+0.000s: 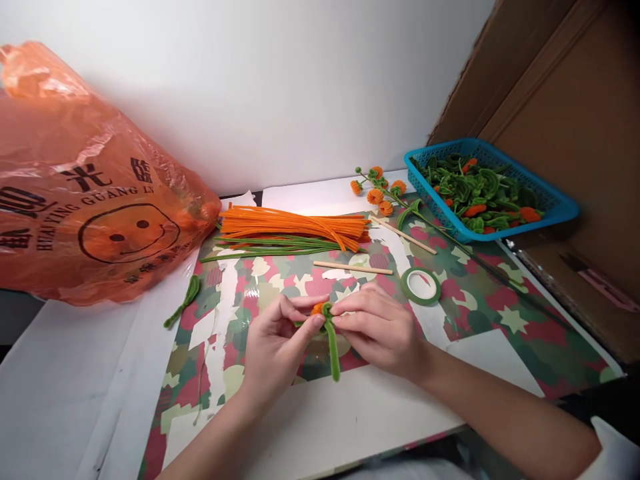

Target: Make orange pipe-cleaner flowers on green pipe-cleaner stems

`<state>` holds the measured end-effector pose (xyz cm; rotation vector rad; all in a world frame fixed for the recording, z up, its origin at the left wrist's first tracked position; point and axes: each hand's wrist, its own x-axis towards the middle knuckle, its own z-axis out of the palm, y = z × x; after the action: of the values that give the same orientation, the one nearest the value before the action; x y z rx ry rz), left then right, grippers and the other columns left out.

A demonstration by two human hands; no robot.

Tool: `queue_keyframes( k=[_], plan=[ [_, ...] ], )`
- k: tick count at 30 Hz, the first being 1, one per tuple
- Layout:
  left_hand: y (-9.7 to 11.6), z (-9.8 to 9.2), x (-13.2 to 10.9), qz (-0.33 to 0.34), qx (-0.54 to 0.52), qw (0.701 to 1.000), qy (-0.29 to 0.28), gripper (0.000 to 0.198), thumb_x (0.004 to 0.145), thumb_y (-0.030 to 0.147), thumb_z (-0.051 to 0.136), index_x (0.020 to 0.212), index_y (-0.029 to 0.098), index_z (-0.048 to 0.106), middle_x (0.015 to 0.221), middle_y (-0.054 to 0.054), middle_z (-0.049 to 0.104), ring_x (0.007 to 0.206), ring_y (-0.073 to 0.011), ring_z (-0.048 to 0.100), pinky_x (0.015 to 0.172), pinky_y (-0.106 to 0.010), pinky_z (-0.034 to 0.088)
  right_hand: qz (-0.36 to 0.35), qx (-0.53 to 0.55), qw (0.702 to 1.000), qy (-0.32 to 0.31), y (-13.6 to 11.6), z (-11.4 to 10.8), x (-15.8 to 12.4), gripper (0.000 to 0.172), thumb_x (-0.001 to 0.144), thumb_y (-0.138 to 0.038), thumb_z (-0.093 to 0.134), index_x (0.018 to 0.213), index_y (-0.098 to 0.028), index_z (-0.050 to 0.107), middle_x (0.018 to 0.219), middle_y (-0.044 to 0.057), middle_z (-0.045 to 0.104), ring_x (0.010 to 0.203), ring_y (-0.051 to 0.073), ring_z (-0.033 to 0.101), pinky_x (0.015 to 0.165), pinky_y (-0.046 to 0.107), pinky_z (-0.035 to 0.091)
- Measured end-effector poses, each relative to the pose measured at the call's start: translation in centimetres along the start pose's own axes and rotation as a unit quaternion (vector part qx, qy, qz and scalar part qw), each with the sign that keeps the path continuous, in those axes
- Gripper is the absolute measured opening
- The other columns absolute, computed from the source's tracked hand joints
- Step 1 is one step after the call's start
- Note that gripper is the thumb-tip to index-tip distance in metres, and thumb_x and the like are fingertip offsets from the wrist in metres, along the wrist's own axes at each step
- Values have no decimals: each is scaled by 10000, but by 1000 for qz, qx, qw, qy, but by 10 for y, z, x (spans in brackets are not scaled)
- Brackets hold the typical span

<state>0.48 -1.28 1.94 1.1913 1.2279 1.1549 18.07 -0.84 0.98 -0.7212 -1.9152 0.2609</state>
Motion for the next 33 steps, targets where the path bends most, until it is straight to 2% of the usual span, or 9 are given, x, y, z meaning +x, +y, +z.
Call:
queue_keyframes(
  k=[8,13,18,22,24,25,27,30,33],
  plan=[
    [8,9,-7,49,27,994,94,292,758,244,708,598,206,466,906,-58,739,846,-210,694,734,-319,550,97,59,992,48,-5,11,-1,213,828,-33,538,850,-225,625,728,12,700,675,150,640,629,307,500],
    [11,8,-8,54,40,995,73,283,757,214,707,593,206,476,914,-51,737,862,-206,687,758,-319,538,72,39,995,62,-3,9,0,160,815,-88,633,930,-198,639,850,61,715,784,171,661,691,322,532],
    [9,10,-10,39,33,997,62,273,773,242,696,612,206,478,946,-58,733,868,-209,687,739,-316,541,83,38,995,45,0,11,-1,175,838,-75,583,888,-219,669,770,35,688,714,162,607,658,327,503],
    [5,13,-12,63,31,994,87,276,792,222,676,619,203,462,945,-60,737,856,-206,700,721,-307,558,197,141,968,59,-6,18,-3,116,812,-95,615,801,-195,672,739,27,639,708,146,580,619,284,467],
    [0,12,-11,105,46,989,94,278,797,180,667,619,200,455,929,-56,743,842,-202,710,703,-298,573,325,252,910,48,-10,20,-2,71,799,-151,643,734,-179,651,715,17,605,682,133,562,585,256,441],
    [-3,10,-10,137,56,985,93,278,798,152,661,621,197,452,926,-55,746,833,-200,715,695,-294,582,398,322,858,33,-12,20,-1,84,793,-198,660,716,-173,638,699,9,588,658,124,549,574,247,429],
    [-9,5,-9,221,81,970,67,267,799,84,640,639,189,454,938,-57,750,813,-192,724,675,-285,598,526,469,709,-14,-13,19,1,157,765,-286,699,717,-159,621,676,-8,556,614,101,515,582,237,417],
    [-16,-4,-7,326,115,938,8,262,771,-31,610,688,176,472,1014,-69,739,857,-186,723,692,-276,616,608,615,493,-95,-8,13,5,228,695,-304,761,725,-132,615,658,-22,515,596,72,469,608,218,394],
    [-19,-9,-7,384,134,913,-36,259,745,-75,604,736,166,509,1057,-77,726,923,-196,712,746,-292,620,613,657,417,-137,-2,6,7,220,669,-257,772,699,-123,601,636,-26,486,599,70,447,599,209,371]
  ],
)
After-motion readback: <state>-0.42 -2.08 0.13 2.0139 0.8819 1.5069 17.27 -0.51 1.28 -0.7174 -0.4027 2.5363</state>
